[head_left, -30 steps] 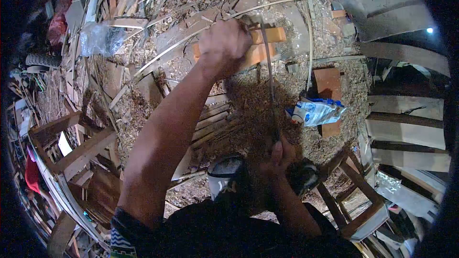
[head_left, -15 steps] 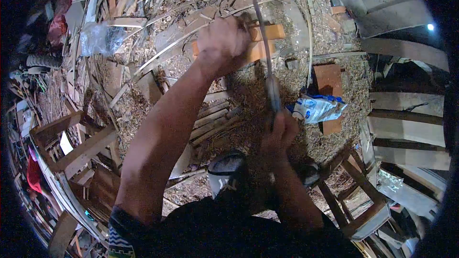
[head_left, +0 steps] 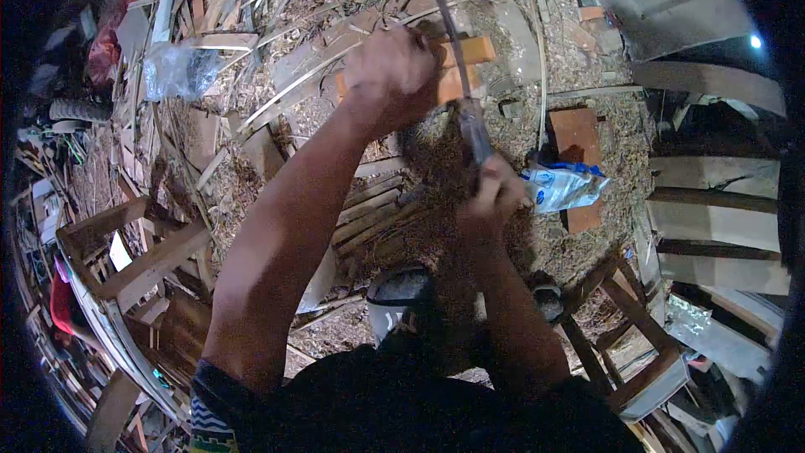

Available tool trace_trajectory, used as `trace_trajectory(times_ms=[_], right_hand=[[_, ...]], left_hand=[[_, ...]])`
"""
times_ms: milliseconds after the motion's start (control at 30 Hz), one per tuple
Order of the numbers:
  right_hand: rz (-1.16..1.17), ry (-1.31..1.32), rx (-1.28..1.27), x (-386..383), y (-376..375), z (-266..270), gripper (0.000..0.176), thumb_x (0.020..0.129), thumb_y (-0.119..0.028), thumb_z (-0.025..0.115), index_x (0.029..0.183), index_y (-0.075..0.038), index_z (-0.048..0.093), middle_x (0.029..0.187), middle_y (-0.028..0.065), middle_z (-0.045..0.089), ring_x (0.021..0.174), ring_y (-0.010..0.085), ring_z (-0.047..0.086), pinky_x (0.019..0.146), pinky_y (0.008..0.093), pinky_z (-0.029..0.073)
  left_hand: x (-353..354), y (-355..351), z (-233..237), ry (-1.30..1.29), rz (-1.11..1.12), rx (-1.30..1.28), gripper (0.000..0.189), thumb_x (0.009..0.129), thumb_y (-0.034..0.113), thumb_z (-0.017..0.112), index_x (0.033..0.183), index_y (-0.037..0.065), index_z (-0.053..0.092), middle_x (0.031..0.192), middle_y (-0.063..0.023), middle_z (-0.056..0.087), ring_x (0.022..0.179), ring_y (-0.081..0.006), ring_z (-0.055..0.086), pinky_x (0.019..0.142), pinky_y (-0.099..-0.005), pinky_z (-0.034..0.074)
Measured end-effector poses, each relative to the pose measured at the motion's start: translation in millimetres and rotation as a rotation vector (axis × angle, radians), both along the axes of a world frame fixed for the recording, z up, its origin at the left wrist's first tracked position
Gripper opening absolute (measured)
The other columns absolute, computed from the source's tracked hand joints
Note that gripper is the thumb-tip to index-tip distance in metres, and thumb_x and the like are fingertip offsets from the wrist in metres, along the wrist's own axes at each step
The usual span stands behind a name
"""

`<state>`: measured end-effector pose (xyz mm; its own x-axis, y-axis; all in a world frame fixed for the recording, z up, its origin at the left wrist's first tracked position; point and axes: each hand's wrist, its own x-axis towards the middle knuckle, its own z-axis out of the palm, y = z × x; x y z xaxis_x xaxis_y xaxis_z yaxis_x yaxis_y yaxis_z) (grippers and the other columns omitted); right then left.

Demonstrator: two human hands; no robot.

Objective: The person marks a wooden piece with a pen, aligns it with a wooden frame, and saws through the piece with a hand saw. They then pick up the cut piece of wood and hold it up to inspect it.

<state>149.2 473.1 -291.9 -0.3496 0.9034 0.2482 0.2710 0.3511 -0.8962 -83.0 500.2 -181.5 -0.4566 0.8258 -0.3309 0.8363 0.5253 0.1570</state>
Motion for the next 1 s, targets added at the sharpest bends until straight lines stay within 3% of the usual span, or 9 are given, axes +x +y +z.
trace_trajectory(times_ms=[100, 267, 400, 600, 700, 767, 800, 867, 1000], right_hand=[[0.021, -0.216, -0.179, 23, -20, 28, 0.027, 0.092, -0.022, 0.060, 0.108, -0.001, 0.057, 0.085, 0.0108, 0.059, 0.074, 0.0277, 0.052, 0.061, 0.0467, 0.038], [-0.175, -0.261, 0.784, 63, -54, -24, 0.019, 0.096, -0.023, 0.052, 0.094, -0.004, 0.058, 0.075, 0.0066, 0.055, 0.064, 0.0251, 0.049, 0.061, 0.0445, 0.039], [-0.024, -0.110, -0.257, 26, -22, -6, 0.027, 0.096, -0.020, 0.055, 0.118, -0.004, 0.056, 0.098, 0.0156, 0.056, 0.078, 0.0276, 0.053, 0.064, 0.0416, 0.043], [-0.042, -0.471, 1.013, 59, -31, 17, 0.021, 0.097, -0.021, 0.055, 0.103, -0.001, 0.057, 0.093, 0.0106, 0.058, 0.078, 0.0184, 0.054, 0.063, 0.0349, 0.044], [-0.149, -0.293, 0.849, 57, -40, 34, 0.023, 0.097, -0.023, 0.056, 0.098, 0.000, 0.056, 0.094, 0.0092, 0.057, 0.079, 0.0173, 0.053, 0.064, 0.0362, 0.045], [0.840, 0.553, -0.576, 76, 6, -2, 0.026, 0.097, -0.024, 0.056, 0.107, 0.001, 0.055, 0.110, 0.0126, 0.054, 0.093, 0.0208, 0.053, 0.071, 0.0366, 0.047], [0.845, 0.555, -0.578, 49, 8, 0, 0.026, 0.097, -0.024, 0.056, 0.107, 0.001, 0.055, 0.110, 0.0126, 0.054, 0.093, 0.0208, 0.053, 0.071, 0.0366, 0.047], [-0.111, 0.010, 0.254, -11, -3, 15, 0.026, 0.097, -0.027, 0.054, 0.095, -0.001, 0.057, 0.089, 0.0076, 0.058, 0.076, 0.0173, 0.053, 0.060, 0.0349, 0.044], [-0.105, -0.228, 0.511, 46, -48, 28, 0.025, 0.098, -0.025, 0.054, 0.099, -0.001, 0.057, 0.089, 0.0089, 0.057, 0.075, 0.0180, 0.053, 0.063, 0.0360, 0.044]], left_hand=[[1, -1, -2, 0.047, -0.040, 0.081, 0.027, 0.085, 0.029, 0.062, 0.104, 0.011, 0.069, 0.107, -0.0177, 0.064, 0.101, -0.0342, 0.066, 0.078, -0.0494, 0.055], [-8, 4, -48, -0.024, 0.111, 0.078, 0.024, 0.083, 0.029, 0.064, 0.102, 0.016, 0.071, 0.101, -0.0147, 0.061, 0.095, -0.0342, 0.064, 0.076, -0.0489, 0.055], [-4, 1, -3, 0.003, -0.020, 0.012, 0.034, 0.086, 0.038, 0.059, 0.108, 0.013, 0.069, 0.112, -0.0184, 0.060, 0.105, -0.0378, 0.062, 0.085, -0.0498, 0.052], [1, 8, -4, -0.033, 0.054, 0.053, 0.021, 0.082, 0.024, 0.066, 0.102, 0.018, 0.071, 0.106, -0.0178, 0.063, 0.101, -0.0356, 0.066, 0.081, -0.0501, 0.056], [0, 4, -11, 0.001, -0.015, -0.013, 0.022, 0.082, 0.023, 0.067, 0.103, 0.019, 0.071, 0.106, -0.0165, 0.063, 0.101, -0.0346, 0.066, 0.081, -0.0493, 0.056], [0, 2, -11, 0.053, -0.077, -0.011, 0.023, 0.082, 0.022, 0.066, 0.104, 0.019, 0.071, 0.107, -0.0157, 0.063, 0.101, -0.0344, 0.066, 0.081, -0.0493, 0.056], [1, 4, -9, 0.043, -0.050, -0.015, 0.025, 0.082, 0.022, 0.066, 0.106, 0.019, 0.071, 0.107, -0.0150, 0.063, 0.102, -0.0342, 0.066, 0.081, -0.0488, 0.056], [3, 6, -3, 0.032, -0.039, -0.024, 0.026, 0.082, 0.022, 0.066, 0.107, 0.020, 0.070, 0.108, -0.0143, 0.063, 0.102, -0.0340, 0.066, 0.082, -0.0483, 0.056], [-3, 1, -5, 0.068, -0.061, -0.003, 0.029, 0.083, 0.026, 0.066, 0.111, 0.019, 0.069, 0.105, -0.0146, 0.064, 0.100, -0.0339, 0.066, 0.083, -0.0467, 0.056]])
